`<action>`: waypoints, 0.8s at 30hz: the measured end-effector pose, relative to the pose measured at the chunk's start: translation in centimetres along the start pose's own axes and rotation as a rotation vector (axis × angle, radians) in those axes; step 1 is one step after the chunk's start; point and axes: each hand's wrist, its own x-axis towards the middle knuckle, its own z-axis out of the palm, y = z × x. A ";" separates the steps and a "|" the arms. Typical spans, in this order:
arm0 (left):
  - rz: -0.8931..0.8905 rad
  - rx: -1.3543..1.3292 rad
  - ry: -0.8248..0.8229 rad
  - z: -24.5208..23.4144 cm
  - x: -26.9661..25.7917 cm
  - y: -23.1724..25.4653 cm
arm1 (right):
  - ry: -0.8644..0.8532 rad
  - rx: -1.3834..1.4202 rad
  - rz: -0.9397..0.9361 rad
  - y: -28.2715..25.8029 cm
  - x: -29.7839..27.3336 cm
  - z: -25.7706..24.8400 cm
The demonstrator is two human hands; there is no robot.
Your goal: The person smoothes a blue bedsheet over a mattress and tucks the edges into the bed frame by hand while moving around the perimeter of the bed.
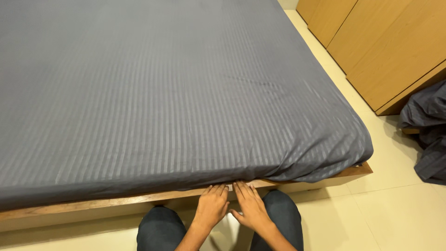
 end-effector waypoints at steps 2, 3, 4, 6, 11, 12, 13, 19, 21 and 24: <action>-0.019 -0.027 -0.001 0.2 0.1 0.1 | -0.047 0.018 0.033 -0.3 1.4 -0.4; -0.036 -0.052 -0.001 0.5 0.3 -0.1 | -0.058 0.008 0.054 -0.4 2.1 -0.6; -0.037 -0.055 -0.007 1.0 0.5 -0.3 | -0.075 0.002 0.082 -0.8 2.3 -0.8; -0.074 0.065 -0.076 2.4 1.8 -1.1 | -0.173 -0.007 0.172 -0.9 4.1 -1.0; -0.180 0.044 -0.203 3.2 2.8 -1.4 | -0.064 0.061 0.208 -0.1 3.6 -1.1; -0.158 0.014 -0.140 2.9 2.8 -1.3 | -0.006 0.014 0.145 -0.1 3.3 -0.9; -0.162 0.013 -0.136 2.7 2.8 -1.2 | 0.051 -0.032 0.081 0.0 3.2 -0.7; -0.225 0.051 -0.358 2.3 2.9 -0.6 | -0.316 -0.050 0.254 -0.4 5.3 -1.1; -0.014 0.291 0.048 2.2 1.7 0.7 | -0.241 0.012 0.197 -0.2 4.1 -1.6; -0.038 0.324 -0.057 2.3 1.2 1.5 | 0.012 0.081 -0.037 1.5 0.9 -1.0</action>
